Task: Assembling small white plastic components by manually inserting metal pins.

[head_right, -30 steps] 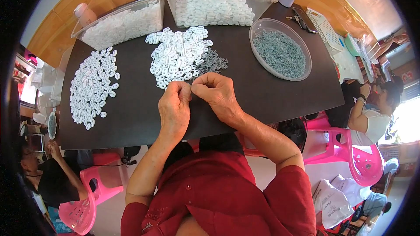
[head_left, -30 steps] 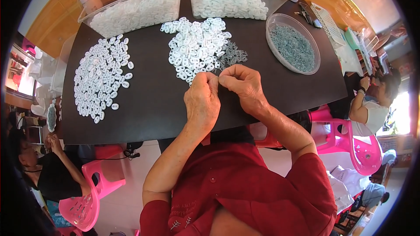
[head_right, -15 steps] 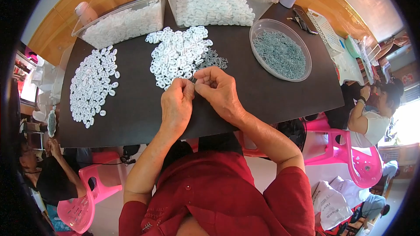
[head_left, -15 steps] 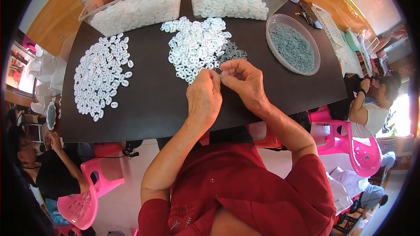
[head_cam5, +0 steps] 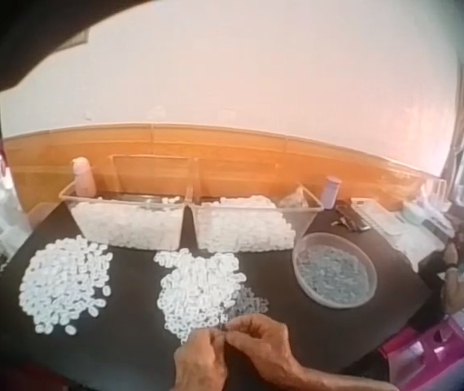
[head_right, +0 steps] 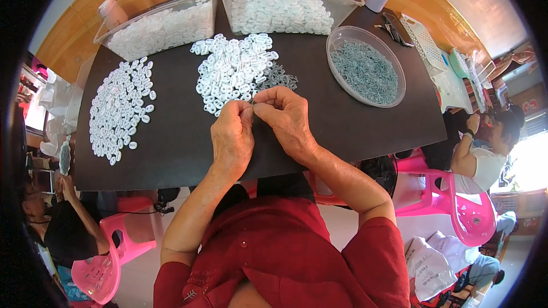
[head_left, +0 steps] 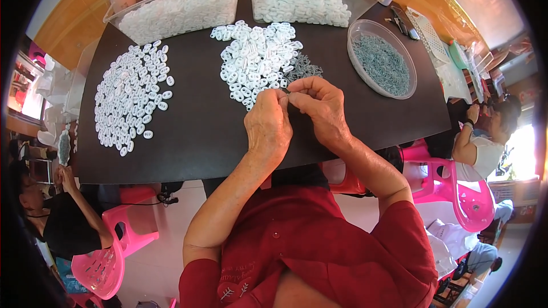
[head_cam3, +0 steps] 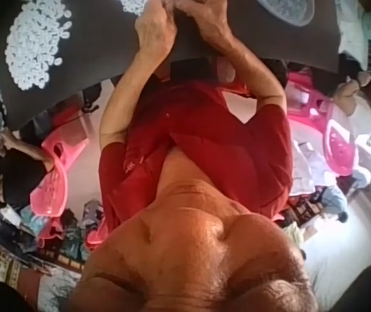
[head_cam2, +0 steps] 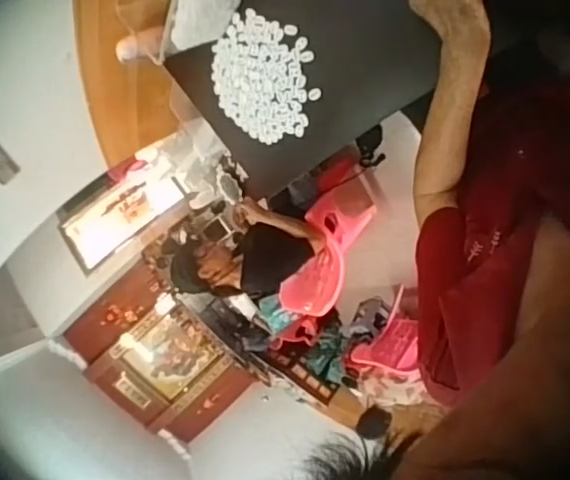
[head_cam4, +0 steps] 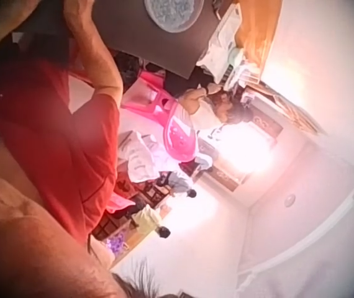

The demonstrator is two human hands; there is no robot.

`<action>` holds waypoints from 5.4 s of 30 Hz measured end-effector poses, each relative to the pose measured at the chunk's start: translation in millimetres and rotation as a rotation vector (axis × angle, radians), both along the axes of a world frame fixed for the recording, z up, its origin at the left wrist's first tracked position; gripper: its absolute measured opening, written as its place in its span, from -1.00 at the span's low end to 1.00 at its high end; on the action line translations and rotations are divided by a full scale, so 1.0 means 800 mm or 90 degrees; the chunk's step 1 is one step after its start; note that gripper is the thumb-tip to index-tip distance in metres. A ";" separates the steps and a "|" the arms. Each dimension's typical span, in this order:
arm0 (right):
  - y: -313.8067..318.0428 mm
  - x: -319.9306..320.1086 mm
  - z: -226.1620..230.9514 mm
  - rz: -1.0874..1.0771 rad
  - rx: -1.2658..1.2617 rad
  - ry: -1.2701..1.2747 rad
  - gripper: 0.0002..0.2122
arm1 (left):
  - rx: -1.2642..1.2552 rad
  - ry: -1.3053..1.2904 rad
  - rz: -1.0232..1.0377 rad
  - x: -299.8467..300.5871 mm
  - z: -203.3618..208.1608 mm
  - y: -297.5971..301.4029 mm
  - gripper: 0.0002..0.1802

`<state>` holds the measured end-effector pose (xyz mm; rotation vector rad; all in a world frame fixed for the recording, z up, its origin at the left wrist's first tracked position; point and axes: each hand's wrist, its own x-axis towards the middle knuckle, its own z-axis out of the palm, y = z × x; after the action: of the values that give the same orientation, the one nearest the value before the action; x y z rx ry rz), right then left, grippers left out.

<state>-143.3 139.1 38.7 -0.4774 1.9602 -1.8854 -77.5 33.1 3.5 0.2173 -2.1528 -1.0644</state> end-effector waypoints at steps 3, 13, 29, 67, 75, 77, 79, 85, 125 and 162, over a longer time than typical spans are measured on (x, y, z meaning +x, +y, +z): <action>0.000 0.001 0.001 0.000 0.016 0.006 -0.85 | -0.005 -0.007 0.000 0.001 0.003 -0.001 -0.90; 0.007 -0.004 -0.022 0.054 0.093 0.437 -0.90 | 0.557 -0.264 -0.149 0.000 0.030 -0.020 -0.81; 0.013 -0.001 -0.003 0.065 0.078 0.147 -0.92 | -0.038 0.060 -0.030 0.001 -0.002 -0.002 -0.90; 0.005 -0.006 -0.004 0.052 0.012 0.020 -0.87 | 0.134 -0.089 -0.057 0.009 0.011 -0.006 -0.86; 0.012 -0.022 0.002 -0.012 -0.038 -0.006 -0.91 | -0.125 -0.066 -0.011 -0.004 -0.001 -0.008 -0.88; 0.015 -0.024 -0.002 -0.004 -0.018 0.004 -0.91 | -0.190 -0.072 -0.014 -0.010 -0.001 -0.009 -0.87; 0.016 -0.023 -0.003 0.006 0.001 0.015 -0.91 | -0.257 -0.078 -0.015 -0.016 0.001 -0.010 -0.83; 0.021 -0.017 -0.013 0.010 0.049 0.148 -0.93 | -0.393 -0.053 -0.009 -0.013 0.002 -0.010 -0.87; 0.032 0.004 -0.028 0.008 0.172 0.384 -0.94 | -0.180 -0.227 0.034 0.020 0.011 -0.119 -0.84; -0.031 0.054 0.000 0.136 -0.005 0.173 -0.96 | 0.700 -0.018 -0.191 0.080 0.030 -0.061 -0.87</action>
<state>-100.1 114.5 39.0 -0.9486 1.9729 -1.7683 -13.7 -15.6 27.2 0.4047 -1.4193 -2.3377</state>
